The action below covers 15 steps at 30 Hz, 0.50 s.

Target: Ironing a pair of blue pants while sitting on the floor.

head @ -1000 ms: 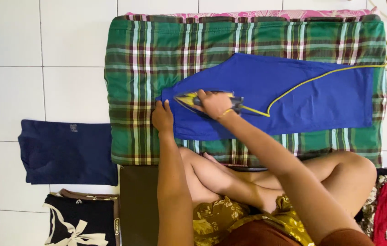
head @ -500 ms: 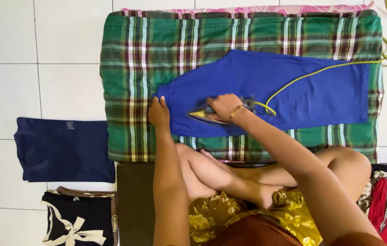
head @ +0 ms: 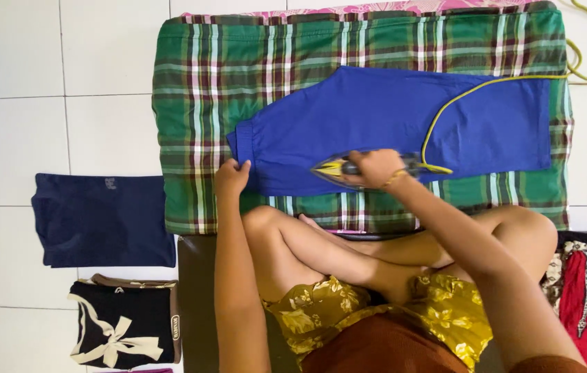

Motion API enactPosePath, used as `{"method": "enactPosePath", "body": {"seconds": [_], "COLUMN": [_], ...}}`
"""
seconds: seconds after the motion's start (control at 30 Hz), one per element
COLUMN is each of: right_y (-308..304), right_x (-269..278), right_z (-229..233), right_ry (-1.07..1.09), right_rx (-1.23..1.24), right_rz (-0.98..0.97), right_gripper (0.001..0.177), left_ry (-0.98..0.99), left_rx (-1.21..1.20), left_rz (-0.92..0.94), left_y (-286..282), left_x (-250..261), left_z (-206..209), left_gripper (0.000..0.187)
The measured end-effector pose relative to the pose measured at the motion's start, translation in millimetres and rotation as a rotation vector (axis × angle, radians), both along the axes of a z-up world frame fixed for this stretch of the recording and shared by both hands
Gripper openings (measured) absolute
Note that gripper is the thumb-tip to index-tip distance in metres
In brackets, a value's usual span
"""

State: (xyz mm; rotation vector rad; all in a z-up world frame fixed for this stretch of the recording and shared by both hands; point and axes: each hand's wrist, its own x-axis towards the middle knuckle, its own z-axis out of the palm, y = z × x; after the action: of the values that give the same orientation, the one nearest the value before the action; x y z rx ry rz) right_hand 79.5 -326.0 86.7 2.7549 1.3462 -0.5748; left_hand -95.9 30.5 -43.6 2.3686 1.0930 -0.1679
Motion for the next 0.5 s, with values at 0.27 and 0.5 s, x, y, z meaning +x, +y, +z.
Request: {"method": "enactPosePath", "body": {"seconds": [0.27,0.5], "right_y": [123.0,42.1], "right_x": [-43.6,-16.3], "right_z": [-24.4,0.3], "right_ry": [0.073,0.012], "right_rx": [0.214,0.031], "right_rz": [-0.037,0.125], "right_gripper": [0.057,0.062], "left_ry": [0.059,0.120], "left_rx": [0.144,0.068], "left_rz": [0.047,0.093], "left_y": [-25.9,-15.4], "left_x": [-11.5,-11.8], "left_z": [12.0,-0.3], "left_gripper": [0.027,0.028]}}
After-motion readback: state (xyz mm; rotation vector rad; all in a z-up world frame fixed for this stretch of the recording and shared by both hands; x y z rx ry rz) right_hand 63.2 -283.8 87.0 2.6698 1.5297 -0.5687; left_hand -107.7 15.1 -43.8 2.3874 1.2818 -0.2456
